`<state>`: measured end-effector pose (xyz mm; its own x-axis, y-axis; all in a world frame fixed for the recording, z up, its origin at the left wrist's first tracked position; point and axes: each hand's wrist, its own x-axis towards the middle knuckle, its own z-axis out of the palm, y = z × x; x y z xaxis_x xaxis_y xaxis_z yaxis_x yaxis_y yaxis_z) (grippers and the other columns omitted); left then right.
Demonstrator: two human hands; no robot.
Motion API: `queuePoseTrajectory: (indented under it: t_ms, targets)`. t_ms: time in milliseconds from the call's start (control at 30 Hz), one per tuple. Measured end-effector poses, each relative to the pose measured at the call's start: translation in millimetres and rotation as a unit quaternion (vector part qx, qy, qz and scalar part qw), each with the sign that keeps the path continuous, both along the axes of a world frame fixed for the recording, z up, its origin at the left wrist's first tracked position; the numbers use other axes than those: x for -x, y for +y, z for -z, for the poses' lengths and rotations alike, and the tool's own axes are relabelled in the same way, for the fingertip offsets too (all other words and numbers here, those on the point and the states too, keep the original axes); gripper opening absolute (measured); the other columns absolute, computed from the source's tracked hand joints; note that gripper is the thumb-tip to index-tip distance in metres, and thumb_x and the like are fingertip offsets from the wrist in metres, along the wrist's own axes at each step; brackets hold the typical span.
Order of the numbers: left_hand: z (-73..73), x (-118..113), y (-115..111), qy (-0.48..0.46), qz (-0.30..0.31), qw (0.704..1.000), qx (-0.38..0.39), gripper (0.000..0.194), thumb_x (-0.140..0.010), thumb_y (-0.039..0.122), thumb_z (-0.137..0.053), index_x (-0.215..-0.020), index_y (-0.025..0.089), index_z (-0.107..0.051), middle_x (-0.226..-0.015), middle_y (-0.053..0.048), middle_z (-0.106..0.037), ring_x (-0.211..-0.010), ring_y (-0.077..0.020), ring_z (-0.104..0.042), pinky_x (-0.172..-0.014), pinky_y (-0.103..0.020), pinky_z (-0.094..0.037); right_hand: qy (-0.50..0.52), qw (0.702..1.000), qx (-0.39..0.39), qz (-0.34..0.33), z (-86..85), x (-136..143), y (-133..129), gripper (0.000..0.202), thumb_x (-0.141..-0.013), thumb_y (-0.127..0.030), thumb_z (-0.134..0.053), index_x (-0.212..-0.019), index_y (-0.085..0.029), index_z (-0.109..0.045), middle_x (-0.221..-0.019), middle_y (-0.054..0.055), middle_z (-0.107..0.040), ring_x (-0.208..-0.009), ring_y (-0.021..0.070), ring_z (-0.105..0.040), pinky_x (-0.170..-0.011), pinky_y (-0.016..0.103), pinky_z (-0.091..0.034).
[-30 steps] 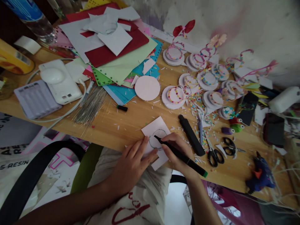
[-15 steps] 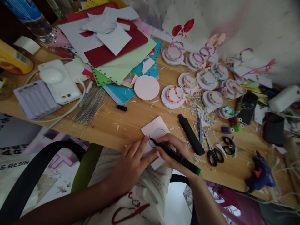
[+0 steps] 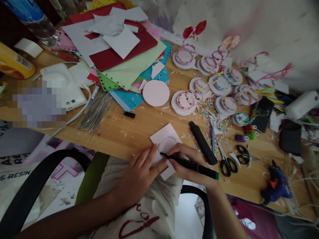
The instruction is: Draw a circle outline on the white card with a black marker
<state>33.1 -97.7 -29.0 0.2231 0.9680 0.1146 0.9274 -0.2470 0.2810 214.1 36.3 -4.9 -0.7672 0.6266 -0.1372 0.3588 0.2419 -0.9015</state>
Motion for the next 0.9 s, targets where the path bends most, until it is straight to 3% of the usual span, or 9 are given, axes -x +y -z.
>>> queuePoseTrajectory:
  t_ms: [233, 300, 400, 533, 667, 900]
  targets:
    - [-1.6, -1, 1, 0.018, 0.001, 1.000, 0.015, 0.051, -0.094, 0.021, -0.057, -0.143, 0.028, -0.048, -0.150, -0.020, -0.041, -0.127, -0.0332, -0.050, -0.096, -0.044, -0.049, -0.003, 0.998, 0.065, 0.010, -7.9, 3, 4, 0.010, -0.082, -0.015, -0.063, -0.091, -0.021, -0.066, -0.080, -0.001, -0.066, -0.067, 0.0127, -0.060, -0.059, 0.023, -0.046]
    - [-2.1, 0, 1, 0.024, 0.000, 1.000, 0.016, 0.051, -0.093, 0.021, -0.057, -0.143, 0.029, -0.048, -0.150, -0.020, -0.041, -0.127, -0.0329, -0.050, -0.097, -0.044, -0.048, 0.024, 0.993, 0.100, 0.050, -6.6, 2, 5, 0.007, -0.080, -0.017, -0.066, -0.085, -0.021, -0.068, -0.078, 0.000, -0.066, -0.068, 0.0140, -0.060, -0.060, 0.024, -0.047]
    - [-2.6, 1, 1, 0.030, 0.011, 0.999, 0.009, 0.052, -0.093, 0.019, -0.058, -0.143, 0.028, -0.048, -0.149, -0.021, -0.042, -0.126, -0.0335, -0.050, -0.096, -0.045, -0.049, 0.085, 0.974, 0.137, 0.162, 3.8, -5, 8, 0.005, -0.079, -0.023, -0.069, -0.083, -0.022, -0.067, -0.078, 0.000, -0.064, -0.068, 0.0149, -0.059, -0.058, 0.025, -0.047]
    - [-2.4, 4, 2, 0.015, 0.021, 1.000, 0.003, 0.052, -0.092, 0.016, -0.056, -0.142, 0.028, -0.048, -0.149, -0.022, -0.040, -0.126, -0.0355, -0.049, -0.096, -0.048, -0.048, 0.145, 0.939, 0.167, 0.265, 22.6, -12, 12, 0.009, -0.084, -0.032, -0.056, -0.088, -0.024, -0.058, -0.067, -0.003, -0.052, -0.059, 0.0145, -0.052, -0.052, 0.025, -0.043]
    - [-4.2, 11, 5, -0.017, 0.029, 0.999, 0.010, 0.050, -0.091, 0.012, -0.055, -0.138, 0.032, -0.053, -0.150, -0.022, -0.037, -0.126, -0.0361, -0.048, -0.093, -0.051, -0.049, 0.174, 0.912, 0.201, 0.311, 29.2, -11, 6, 0.011, -0.082, -0.034, -0.057, -0.086, -0.024, -0.056, -0.066, -0.003, -0.048, -0.059, 0.0146, -0.051, -0.055, 0.027, -0.045]
    - [-6.8, 15, 5, -0.033, 0.048, 0.998, 0.008, 0.050, -0.090, 0.006, -0.049, -0.135, 0.026, -0.054, -0.151, -0.024, -0.032, -0.129, -0.0368, -0.043, -0.093, -0.053, -0.048, 0.203, 0.889, 0.208, 0.354, 27.0, -4, -15, 0.010, -0.080, -0.032, -0.065, -0.085, -0.024, -0.062, -0.069, -0.002, -0.054, -0.061, 0.0133, -0.052, -0.054, 0.024, -0.041]
